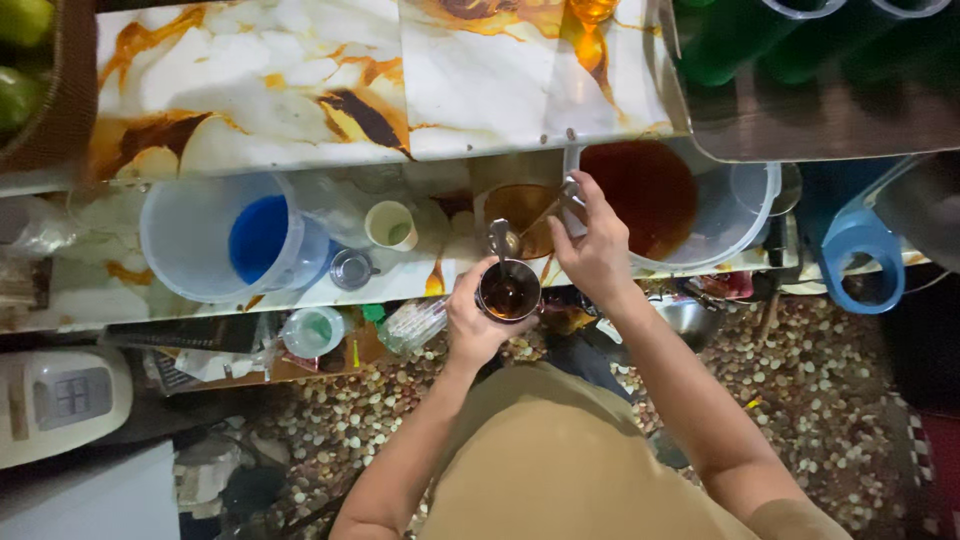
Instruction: The person scoops a dark liquid from a large container into a metal cup using a ladle, then stirs the contents with a spoon. They repeat this process multiple times, occasionally pouring the mixture into a plastic cup and placing it on the counter.
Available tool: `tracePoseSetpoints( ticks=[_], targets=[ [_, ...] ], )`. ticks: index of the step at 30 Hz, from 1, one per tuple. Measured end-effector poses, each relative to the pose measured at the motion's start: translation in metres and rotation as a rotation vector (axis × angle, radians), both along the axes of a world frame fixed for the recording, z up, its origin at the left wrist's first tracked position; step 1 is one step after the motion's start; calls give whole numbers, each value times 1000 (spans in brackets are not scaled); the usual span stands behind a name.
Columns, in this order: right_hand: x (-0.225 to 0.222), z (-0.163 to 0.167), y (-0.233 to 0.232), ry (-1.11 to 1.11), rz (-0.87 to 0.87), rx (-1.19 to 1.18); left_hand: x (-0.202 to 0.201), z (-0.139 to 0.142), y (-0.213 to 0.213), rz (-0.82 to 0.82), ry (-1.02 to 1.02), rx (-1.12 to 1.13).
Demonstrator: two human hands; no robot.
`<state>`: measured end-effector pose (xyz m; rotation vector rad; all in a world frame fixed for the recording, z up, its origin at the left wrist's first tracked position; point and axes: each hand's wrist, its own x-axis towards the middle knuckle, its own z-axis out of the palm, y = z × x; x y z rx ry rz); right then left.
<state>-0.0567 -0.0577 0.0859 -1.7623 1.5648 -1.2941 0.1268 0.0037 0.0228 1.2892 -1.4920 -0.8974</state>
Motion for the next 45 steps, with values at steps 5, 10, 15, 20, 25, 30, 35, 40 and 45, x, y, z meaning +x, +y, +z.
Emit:
tracePoseSetpoints(
  ticks=[5,10,15,20,25,30,35,40,45],
  targets=[
    [-18,11,6,273,21,-199,-13,7,-6,19,-9,57],
    [-41,23,12,154,141,-51,-30,12,-8,3,-5,59],
    [-68,43,23,201,138,-149,-50,19,1,-36,33,28],
    [-83,46,33,116,304,108,-66,26,9,-129,-21,-45],
    [-98,36,38,89,471,111,-89,28,19,-167,1,-86],
    [-123,35,38,113,695,46,-114,28,41,-67,-39,-47],
    [-140,24,34,337,983,287,-139,21,65,112,-15,24],
    [-140,13,31,151,1257,87,-150,23,87,314,46,74],
    [-151,20,32,147,1264,-101,-155,29,91,400,-9,134]
  ],
)
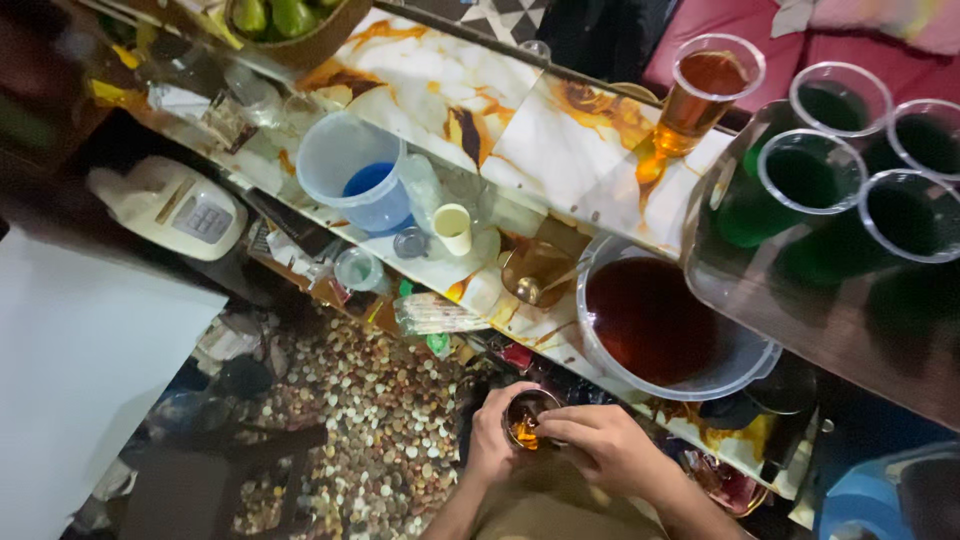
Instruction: The person scoops a dark liquid from a large container into a metal cup using a ladle, then stirs the contents with a spoon. They repeat this process multiple times, occasionally pouring the mixture into a plastic cup and placing it on the counter.
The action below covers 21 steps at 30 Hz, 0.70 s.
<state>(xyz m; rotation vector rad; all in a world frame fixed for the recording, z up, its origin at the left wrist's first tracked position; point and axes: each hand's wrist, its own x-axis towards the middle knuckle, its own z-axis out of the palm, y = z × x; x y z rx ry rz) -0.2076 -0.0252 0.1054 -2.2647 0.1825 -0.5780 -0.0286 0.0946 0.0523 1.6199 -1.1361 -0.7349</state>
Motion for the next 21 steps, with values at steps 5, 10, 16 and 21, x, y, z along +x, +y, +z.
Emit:
tracePoseSetpoints(
  ticks=[5,10,16,21],
  targets=[
    [-25,4,6,-26,-142,-84,-13,4,-14,-56,-41,-74],
    [-43,-1,25,-46,-294,76,-24,8,-33,-146,-31,-88],
    [-48,-15,32,-185,-484,-54,-33,16,-44,-168,-33,-89],
    [-49,-21,35,-154,-507,43,-31,22,-41,-127,40,-111]
  ],
)
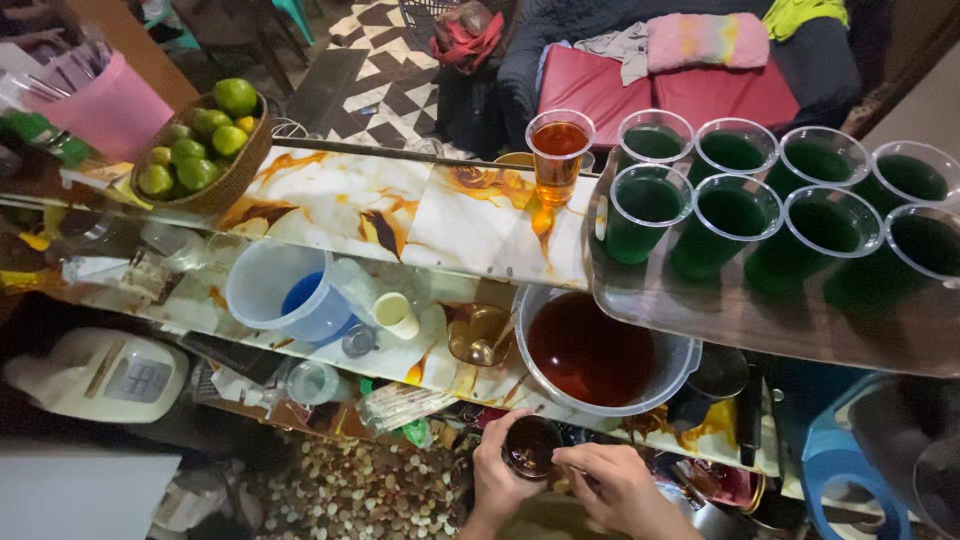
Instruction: The person scoops a dark liquid from a large container into a metal cup using a ladle, then stirs the contents with a spoon. They repeat this process multiple times, occasionally pouring the mixture into a plastic cup and placing it on the counter.
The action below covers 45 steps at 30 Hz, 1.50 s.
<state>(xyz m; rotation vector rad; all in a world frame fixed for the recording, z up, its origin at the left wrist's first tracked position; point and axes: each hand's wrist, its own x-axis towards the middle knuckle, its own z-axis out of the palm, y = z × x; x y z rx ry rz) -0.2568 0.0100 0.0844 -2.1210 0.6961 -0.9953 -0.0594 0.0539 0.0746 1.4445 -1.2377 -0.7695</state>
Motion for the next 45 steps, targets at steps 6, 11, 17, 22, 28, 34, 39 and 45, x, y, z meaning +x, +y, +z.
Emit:
tracePoseSetpoints(
  ticks=[6,11,17,22,28,34,39,45],
  targets=[
    [23,-2,-1,-55,-4,-113,16,2,0,-8,-76,-56],
    [35,-3,-4,91,-39,142,29,0,4,34,-48,-42],
    [53,-5,-12,-89,47,-160,40,3,10,99,-68,-56],
    [64,-1,-11,-17,89,22,49,7,13,147,-118,-75],
    [74,5,-10,-80,76,-91,53,5,19,184,-159,-127],
    [76,7,-7,15,73,144,57,8,27,178,-153,-88],
    [75,8,-12,-137,128,-181,54,12,29,164,-129,-64],
    [66,1,-13,-42,163,-40,53,9,29,132,-165,-98]
  ],
)
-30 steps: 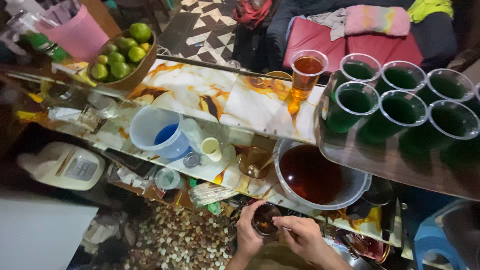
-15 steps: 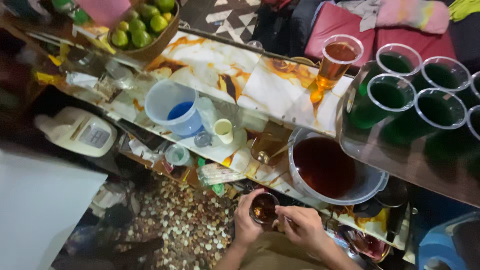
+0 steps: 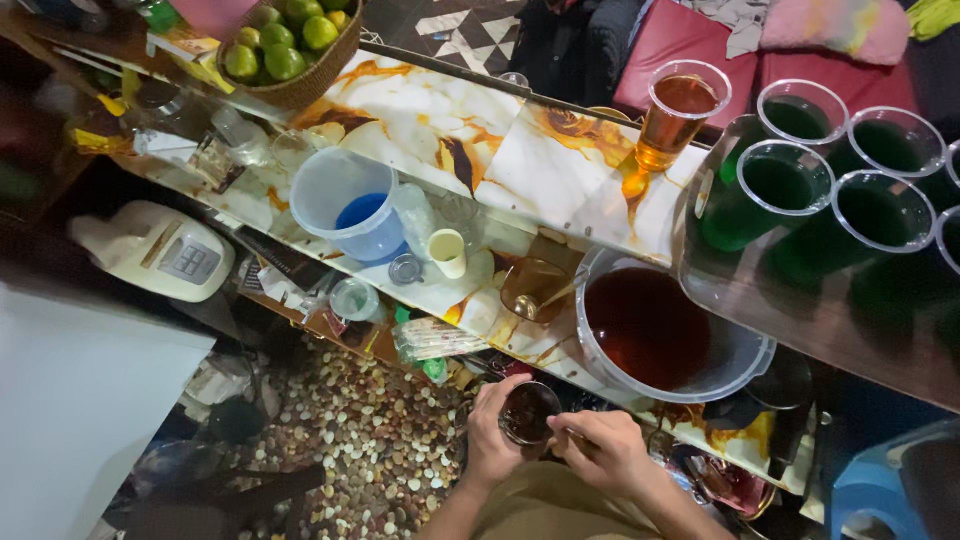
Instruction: The person scoops a dark liquid from a large container into a metal cup using a ladle, then stirs the contents with a spoon. They repeat this process multiple times, occasionally pouring the mixture into a plastic cup and placing it on the counter.
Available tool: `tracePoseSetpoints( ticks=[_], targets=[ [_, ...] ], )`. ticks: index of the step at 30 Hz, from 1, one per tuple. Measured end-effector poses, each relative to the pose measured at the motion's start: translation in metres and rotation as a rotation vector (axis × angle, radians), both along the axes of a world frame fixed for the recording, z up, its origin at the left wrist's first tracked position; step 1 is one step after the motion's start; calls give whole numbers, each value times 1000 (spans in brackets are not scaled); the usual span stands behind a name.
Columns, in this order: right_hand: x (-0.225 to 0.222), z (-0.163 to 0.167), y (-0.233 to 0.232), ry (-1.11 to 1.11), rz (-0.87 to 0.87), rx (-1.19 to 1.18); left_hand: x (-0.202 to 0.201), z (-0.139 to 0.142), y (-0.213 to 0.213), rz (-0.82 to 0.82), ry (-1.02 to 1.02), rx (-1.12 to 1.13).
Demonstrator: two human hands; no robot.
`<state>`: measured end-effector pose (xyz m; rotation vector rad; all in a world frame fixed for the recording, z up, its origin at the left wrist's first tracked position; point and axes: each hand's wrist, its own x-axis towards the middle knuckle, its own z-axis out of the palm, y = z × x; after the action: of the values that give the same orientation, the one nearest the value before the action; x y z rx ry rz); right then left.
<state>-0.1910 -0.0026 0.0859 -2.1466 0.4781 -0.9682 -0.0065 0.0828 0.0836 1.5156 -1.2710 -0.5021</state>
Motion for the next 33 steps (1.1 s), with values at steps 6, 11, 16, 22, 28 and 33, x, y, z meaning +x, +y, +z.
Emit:
tracePoseSetpoints(
  ticks=[6,11,16,22,28,33],
  targets=[
    [-6,-10,-3,-36,-14,-162,-2,-3,-2,1,-47,-30],
    [-11,-8,-3,86,-29,24,-4,-7,-4,18,-32,-42],
    [-10,-1,-7,-15,-30,-88,-5,-6,-8,32,-24,-25],
    [-3,10,-8,-49,-4,-12,-1,1,-10,22,-32,-62],
    [6,21,-14,-59,-51,-112,4,6,-14,22,-30,-95],
    [16,22,-15,-54,-92,-122,7,12,-15,36,-37,-68]
  ],
)
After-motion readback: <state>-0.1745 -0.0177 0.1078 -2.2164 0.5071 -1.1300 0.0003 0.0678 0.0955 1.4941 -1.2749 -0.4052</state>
